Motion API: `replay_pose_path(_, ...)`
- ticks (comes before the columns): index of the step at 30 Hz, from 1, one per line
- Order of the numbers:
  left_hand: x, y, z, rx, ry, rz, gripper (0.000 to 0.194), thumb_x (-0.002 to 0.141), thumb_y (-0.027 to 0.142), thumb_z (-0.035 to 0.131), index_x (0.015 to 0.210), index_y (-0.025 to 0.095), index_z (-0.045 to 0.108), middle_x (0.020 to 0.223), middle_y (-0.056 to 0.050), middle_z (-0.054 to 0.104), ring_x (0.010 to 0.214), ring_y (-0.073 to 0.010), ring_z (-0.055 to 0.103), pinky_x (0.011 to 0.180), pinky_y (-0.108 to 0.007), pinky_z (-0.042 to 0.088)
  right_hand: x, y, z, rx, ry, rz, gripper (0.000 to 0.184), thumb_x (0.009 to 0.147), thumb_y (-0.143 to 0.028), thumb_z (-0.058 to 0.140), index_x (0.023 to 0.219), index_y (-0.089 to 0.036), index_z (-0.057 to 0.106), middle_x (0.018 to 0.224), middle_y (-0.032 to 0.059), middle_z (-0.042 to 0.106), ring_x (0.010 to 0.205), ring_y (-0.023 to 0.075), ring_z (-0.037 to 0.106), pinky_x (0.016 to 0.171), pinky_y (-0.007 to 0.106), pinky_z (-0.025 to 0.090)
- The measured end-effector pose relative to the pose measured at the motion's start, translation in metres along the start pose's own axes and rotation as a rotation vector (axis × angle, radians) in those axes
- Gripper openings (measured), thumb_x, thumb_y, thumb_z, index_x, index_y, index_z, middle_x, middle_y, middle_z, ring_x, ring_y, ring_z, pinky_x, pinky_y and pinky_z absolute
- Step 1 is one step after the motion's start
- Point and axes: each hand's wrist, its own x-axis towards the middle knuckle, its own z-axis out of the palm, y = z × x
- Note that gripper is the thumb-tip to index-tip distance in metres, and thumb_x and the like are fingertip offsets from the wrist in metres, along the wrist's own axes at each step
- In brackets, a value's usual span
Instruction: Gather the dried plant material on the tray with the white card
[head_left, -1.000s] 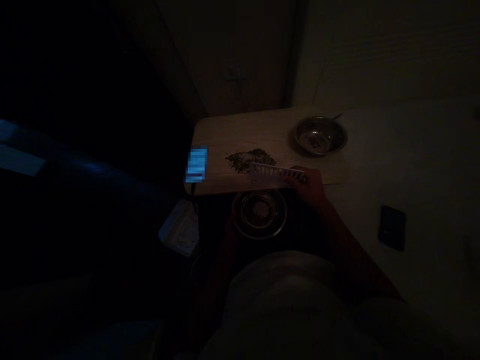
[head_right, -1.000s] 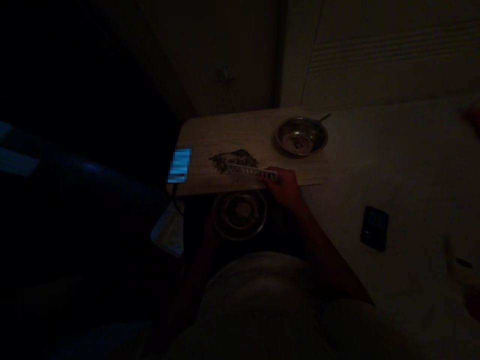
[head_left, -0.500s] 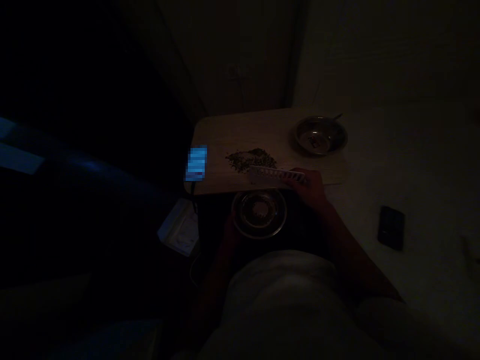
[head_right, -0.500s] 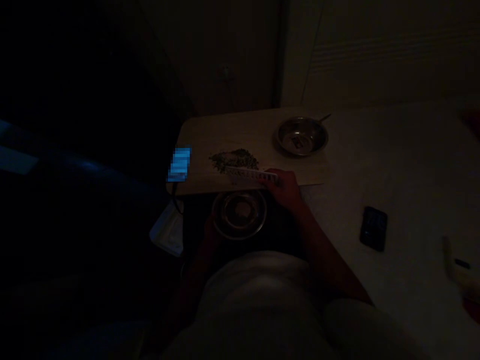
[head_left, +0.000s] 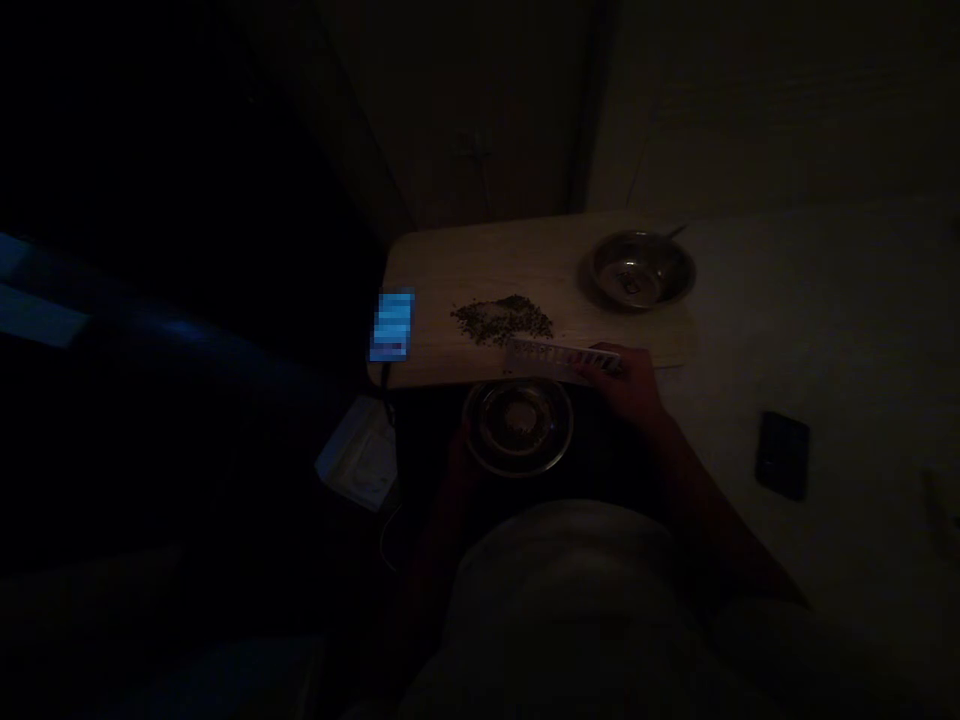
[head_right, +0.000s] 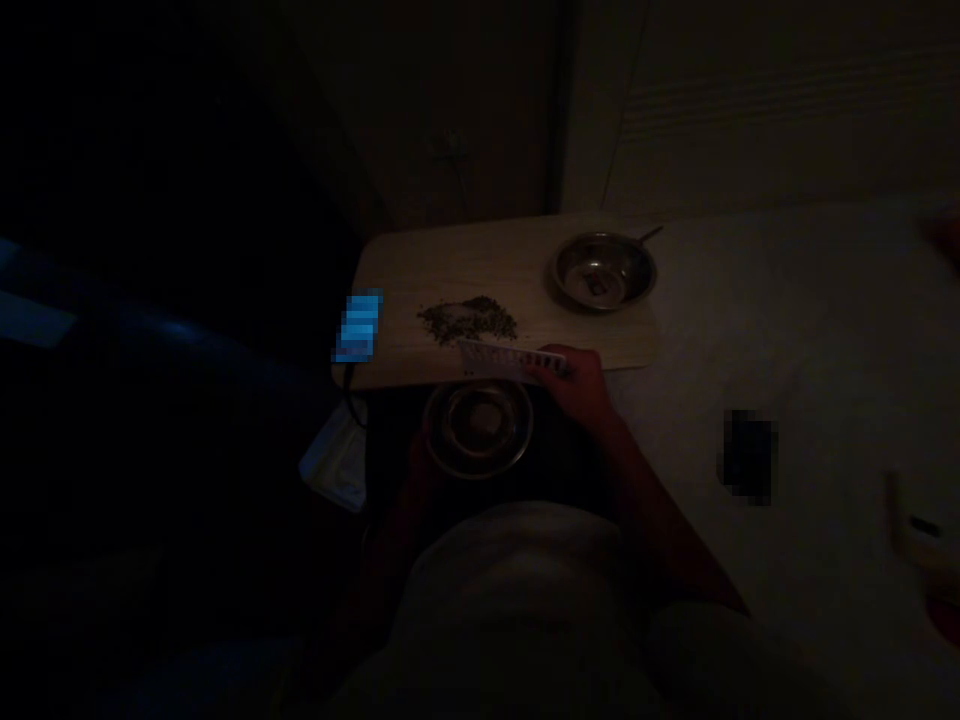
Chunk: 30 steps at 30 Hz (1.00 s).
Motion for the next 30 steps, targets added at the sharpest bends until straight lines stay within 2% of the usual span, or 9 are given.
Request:
replay_pose_path(6, 0.003, -0.002, 0.000, -0.056, -0.016, -0.025, 0.024, 0.084, 0.030, 0.056, 0.096, 0.018, 0.073, 0.096, -0.008, 0.075, 0.126, -0.0301, 0.052, 0.110, -0.045, 0.036, -0.001, -0.002, -0.003, -0.010, -0.009, 0.014, 0.022, 0.074, -0.039, 0.071, 0.078, -0.017, 0.072, 0.067, 0.0007, 0.067, 0.058, 0.0137, 0.057, 0.055, 0.025, 0.043)
replay_pose_path(11, 0.000, -0.001, 0.003, -0.058, 0.028, 0.013, 0.022, 0.083, 0.027, 0.056, 0.094, 0.018, 0.072, 0.095, -0.008, 0.075, 0.129, -0.0290, 0.049, 0.111, -0.045, 0.034, -0.002, -0.002, -0.001, 0.011, -0.056, 0.027, 0.022, 0.074, -0.040, 0.070, 0.075, -0.018, 0.070, 0.063, -0.0004, 0.064, 0.056, 0.0127, 0.054, 0.052, 0.024, 0.041)
replay_pose_path(15, 0.000, -0.001, 0.002, -0.046, -0.003, -0.009, 0.024, 0.084, 0.028, 0.054, 0.096, 0.017, 0.072, 0.098, -0.008, 0.075, 0.128, -0.0280, 0.049, 0.111, -0.044, 0.034, 0.002, -0.001, 0.003, 0.029, 0.003, 0.043, 0.026, 0.074, -0.042, 0.070, 0.074, -0.017, 0.069, 0.062, -0.0007, 0.062, 0.054, 0.0118, 0.052, 0.051, 0.024, 0.040)
replay_pose_path(19, 0.003, -0.003, -0.002, -0.021, -0.015, 0.049, 0.022, 0.082, 0.028, 0.058, 0.095, 0.018, 0.072, 0.097, -0.007, 0.075, 0.125, -0.0273, 0.053, 0.110, -0.042, 0.035, 0.014, 0.002, 0.008, -0.010, 0.014, 0.028, 0.027, 0.074, -0.043, 0.071, 0.075, -0.017, 0.071, 0.062, -0.0004, 0.064, 0.055, 0.0125, 0.053, 0.053, 0.024, 0.041)
replay_pose_path(22, 0.003, -0.004, -0.003, -0.007, -0.031, 0.060, 0.023, 0.079, 0.031, 0.062, 0.094, 0.018, 0.073, 0.097, -0.007, 0.075, 0.124, -0.0288, 0.053, 0.109, -0.043, 0.035, 0.024, 0.006, 0.010, 0.007, 0.085, 0.022, 0.028, 0.075, -0.044, 0.069, 0.080, -0.017, 0.072, 0.069, 0.0007, 0.068, 0.059, 0.0141, 0.057, 0.056, 0.025, 0.044)
replay_pose_path(26, 0.000, -0.002, -0.002, -0.024, -0.060, 0.045, 0.024, 0.079, 0.032, 0.061, 0.097, 0.019, 0.072, 0.100, -0.007, 0.075, 0.124, -0.0294, 0.053, 0.109, -0.045, 0.036, 0.032, 0.010, 0.011, -0.064, 0.183, 0.007, 0.028, 0.075, -0.045, 0.069, 0.080, -0.018, 0.073, 0.067, 0.0012, 0.068, 0.059, 0.0155, 0.058, 0.058, 0.027, 0.045)
replay_pose_path(30, -0.002, -0.001, 0.001, -0.002, -0.015, 0.035, 0.025, 0.081, 0.030, 0.059, 0.099, 0.019, 0.072, 0.099, -0.007, 0.075, 0.124, -0.0287, 0.053, 0.108, -0.044, 0.037, 0.031, 0.009, 0.011, -0.097, 0.230, -0.029, 0.025, 0.077, -0.042, 0.069, 0.082, -0.018, 0.073, 0.071, 0.0022, 0.070, 0.062, 0.0165, 0.060, 0.061, 0.028, 0.046)
